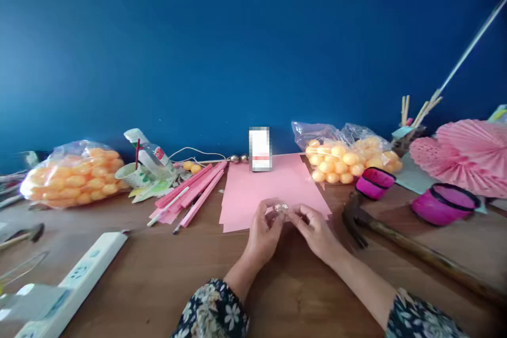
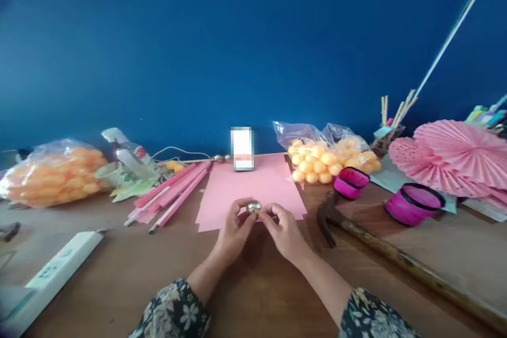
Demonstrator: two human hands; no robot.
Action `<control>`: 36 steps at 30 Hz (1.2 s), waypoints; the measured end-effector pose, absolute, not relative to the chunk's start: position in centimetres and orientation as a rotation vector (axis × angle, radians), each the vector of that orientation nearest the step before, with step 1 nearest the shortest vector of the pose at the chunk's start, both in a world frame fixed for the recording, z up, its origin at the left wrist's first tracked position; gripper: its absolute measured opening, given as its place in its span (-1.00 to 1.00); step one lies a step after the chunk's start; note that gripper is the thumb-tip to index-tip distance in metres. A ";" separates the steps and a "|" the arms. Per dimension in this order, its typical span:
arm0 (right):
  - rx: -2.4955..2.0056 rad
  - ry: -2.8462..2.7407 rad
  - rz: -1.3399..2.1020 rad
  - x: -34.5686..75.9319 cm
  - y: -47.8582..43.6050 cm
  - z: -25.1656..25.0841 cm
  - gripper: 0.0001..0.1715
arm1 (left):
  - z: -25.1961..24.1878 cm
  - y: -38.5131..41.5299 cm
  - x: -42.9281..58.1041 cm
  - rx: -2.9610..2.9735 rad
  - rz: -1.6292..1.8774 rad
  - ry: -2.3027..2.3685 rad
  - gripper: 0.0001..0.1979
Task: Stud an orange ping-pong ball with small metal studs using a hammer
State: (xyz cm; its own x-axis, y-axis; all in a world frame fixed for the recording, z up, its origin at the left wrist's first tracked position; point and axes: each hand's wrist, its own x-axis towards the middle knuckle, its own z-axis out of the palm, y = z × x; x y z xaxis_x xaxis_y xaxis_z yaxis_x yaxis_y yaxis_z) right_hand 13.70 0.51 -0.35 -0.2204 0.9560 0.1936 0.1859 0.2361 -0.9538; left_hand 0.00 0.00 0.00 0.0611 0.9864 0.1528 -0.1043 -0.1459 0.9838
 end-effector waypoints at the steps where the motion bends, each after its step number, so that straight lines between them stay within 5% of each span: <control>1: -1.093 -1.614 1.075 13.7 0.5 -0.3 -0.80 | -0.1 0.0 0.1 1.270 1.317 1.010 -0.74; 36: -1.054 -1.587 1.095 13.7 0.6 -0.5 -0.80 | 0.0 0.0 0.0 1.254 1.276 1.036 -0.73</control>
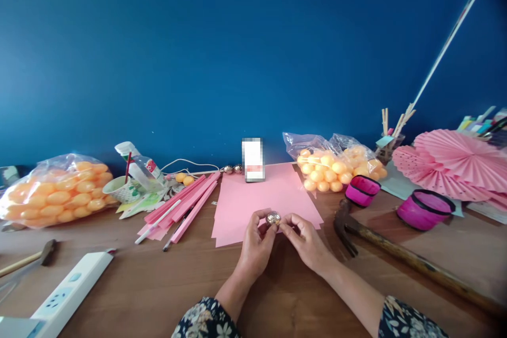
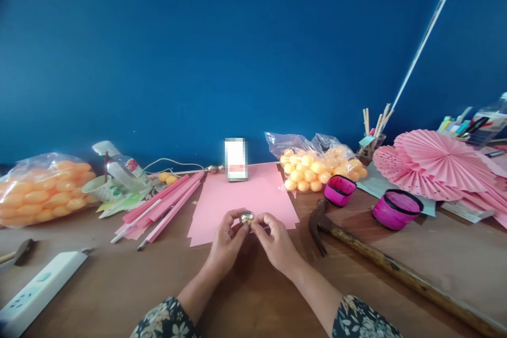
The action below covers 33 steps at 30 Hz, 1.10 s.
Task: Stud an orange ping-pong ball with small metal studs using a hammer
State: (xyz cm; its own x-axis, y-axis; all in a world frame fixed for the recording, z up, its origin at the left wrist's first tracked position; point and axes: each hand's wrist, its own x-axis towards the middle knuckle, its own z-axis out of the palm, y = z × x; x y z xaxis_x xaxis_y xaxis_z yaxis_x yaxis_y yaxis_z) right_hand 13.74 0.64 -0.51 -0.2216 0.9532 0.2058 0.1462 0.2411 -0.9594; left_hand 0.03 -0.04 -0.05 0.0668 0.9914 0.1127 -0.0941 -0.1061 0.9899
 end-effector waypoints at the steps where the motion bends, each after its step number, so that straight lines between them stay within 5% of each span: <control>1: -1.052 -1.590 1.096 13.7 0.6 -0.4 -0.80 | 0.0 0.0 0.0 1.257 1.276 1.035 -0.73; 33: -1.057 -1.605 1.122 13.9 0.3 0.5 -0.71 | 0.7 -0.3 -0.1 1.286 1.264 1.061 -0.72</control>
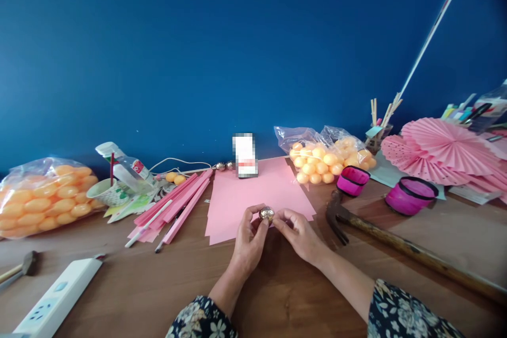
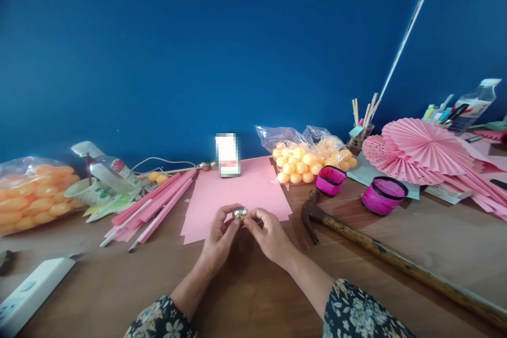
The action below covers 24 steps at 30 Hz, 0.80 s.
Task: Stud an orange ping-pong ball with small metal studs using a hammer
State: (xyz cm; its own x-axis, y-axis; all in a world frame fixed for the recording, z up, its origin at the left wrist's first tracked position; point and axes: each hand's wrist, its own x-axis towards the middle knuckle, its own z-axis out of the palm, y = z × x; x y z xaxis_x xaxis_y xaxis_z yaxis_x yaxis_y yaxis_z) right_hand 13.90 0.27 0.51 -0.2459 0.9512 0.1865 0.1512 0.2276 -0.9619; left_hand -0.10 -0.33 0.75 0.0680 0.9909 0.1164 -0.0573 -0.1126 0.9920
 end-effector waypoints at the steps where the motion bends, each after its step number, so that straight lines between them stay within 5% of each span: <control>1: -1.063 -1.603 1.121 13.9 0.3 0.5 -0.71 | 0.7 -0.3 -0.1 1.288 1.267 1.062 -0.73; 24: -1.092 -1.589 1.090 14.0 0.3 0.4 -0.72 | 0.1 0.1 0.0 1.286 1.274 1.070 -0.69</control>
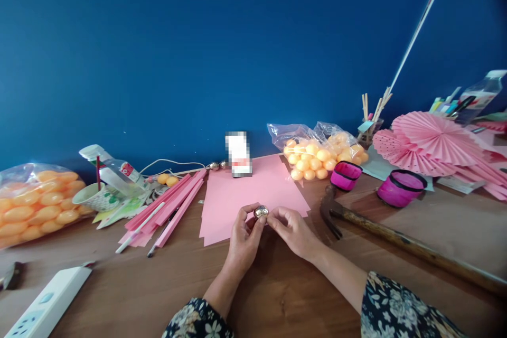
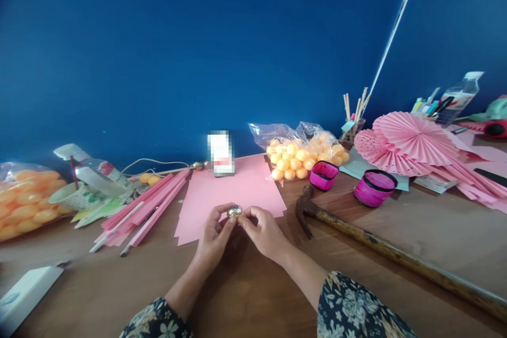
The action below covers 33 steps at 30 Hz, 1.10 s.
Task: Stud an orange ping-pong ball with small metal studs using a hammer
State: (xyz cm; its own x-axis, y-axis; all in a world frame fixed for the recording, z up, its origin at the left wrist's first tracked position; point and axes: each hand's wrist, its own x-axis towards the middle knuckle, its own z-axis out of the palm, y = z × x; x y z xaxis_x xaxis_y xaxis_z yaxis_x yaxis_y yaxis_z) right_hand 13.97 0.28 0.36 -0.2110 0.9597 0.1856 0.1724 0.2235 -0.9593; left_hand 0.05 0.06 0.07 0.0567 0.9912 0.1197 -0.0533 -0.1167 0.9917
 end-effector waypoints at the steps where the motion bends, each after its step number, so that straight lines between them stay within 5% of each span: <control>1: -1.093 -1.591 1.085 14.0 0.3 0.3 -0.72 | 0.0 0.1 0.1 1.284 1.275 1.070 -0.69; 33: -1.053 -1.599 1.157 14.1 0.5 0.4 -0.72 | -0.2 0.0 0.1 1.313 1.261 1.093 -0.71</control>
State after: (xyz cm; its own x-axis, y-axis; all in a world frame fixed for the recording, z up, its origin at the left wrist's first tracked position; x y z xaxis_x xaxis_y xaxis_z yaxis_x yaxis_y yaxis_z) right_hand 14.13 0.49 0.38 -0.2592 0.9510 0.1685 0.1373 0.2090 -0.9682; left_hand 0.08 0.04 -0.24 0.0583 0.9908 0.1218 -0.0205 -0.1208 0.9925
